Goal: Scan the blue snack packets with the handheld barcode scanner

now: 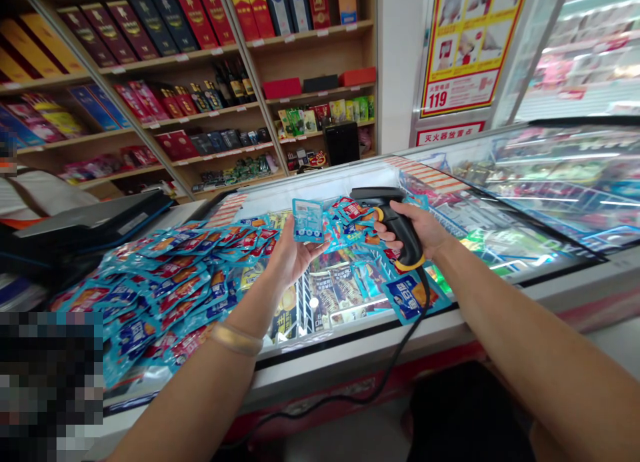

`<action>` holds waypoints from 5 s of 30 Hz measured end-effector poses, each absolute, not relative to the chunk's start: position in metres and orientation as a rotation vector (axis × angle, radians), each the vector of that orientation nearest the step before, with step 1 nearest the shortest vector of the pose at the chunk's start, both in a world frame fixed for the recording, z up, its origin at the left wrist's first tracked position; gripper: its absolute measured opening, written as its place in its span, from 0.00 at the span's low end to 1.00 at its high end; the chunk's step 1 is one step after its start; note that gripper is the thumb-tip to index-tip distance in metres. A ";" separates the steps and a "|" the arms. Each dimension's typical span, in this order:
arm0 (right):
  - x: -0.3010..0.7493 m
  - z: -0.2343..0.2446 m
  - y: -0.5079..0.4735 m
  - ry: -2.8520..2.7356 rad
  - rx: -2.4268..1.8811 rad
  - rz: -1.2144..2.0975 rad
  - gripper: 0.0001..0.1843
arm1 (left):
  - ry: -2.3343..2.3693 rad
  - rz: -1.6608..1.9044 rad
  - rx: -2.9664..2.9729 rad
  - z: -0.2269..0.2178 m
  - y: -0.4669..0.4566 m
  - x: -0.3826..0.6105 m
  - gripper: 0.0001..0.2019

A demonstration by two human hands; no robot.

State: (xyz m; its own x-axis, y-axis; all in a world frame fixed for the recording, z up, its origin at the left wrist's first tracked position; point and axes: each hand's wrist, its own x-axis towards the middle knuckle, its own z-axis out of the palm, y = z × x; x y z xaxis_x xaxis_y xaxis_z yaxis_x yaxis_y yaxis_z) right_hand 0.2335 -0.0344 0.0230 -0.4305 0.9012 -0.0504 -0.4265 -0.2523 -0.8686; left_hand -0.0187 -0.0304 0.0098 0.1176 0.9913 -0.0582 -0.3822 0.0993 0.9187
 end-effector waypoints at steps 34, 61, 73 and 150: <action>0.122 0.040 -0.057 -0.973 -0.511 2.002 0.10 | 2.596 1.032 2.038 0.070 -0.068 -0.210 0.23; 0.261 -0.018 -0.183 -0.679 -0.697 1.422 0.14 | 1.225 1.090 2.554 -0.026 -0.123 0.045 0.25; 0.259 -0.036 -0.175 -0.576 -0.709 1.410 0.13 | 1.559 0.440 2.646 -0.019 -0.113 0.082 0.18; 0.127 -0.007 -0.134 -0.777 -0.625 1.913 0.11 | 2.285 0.305 2.696 0.006 -0.125 -0.144 0.23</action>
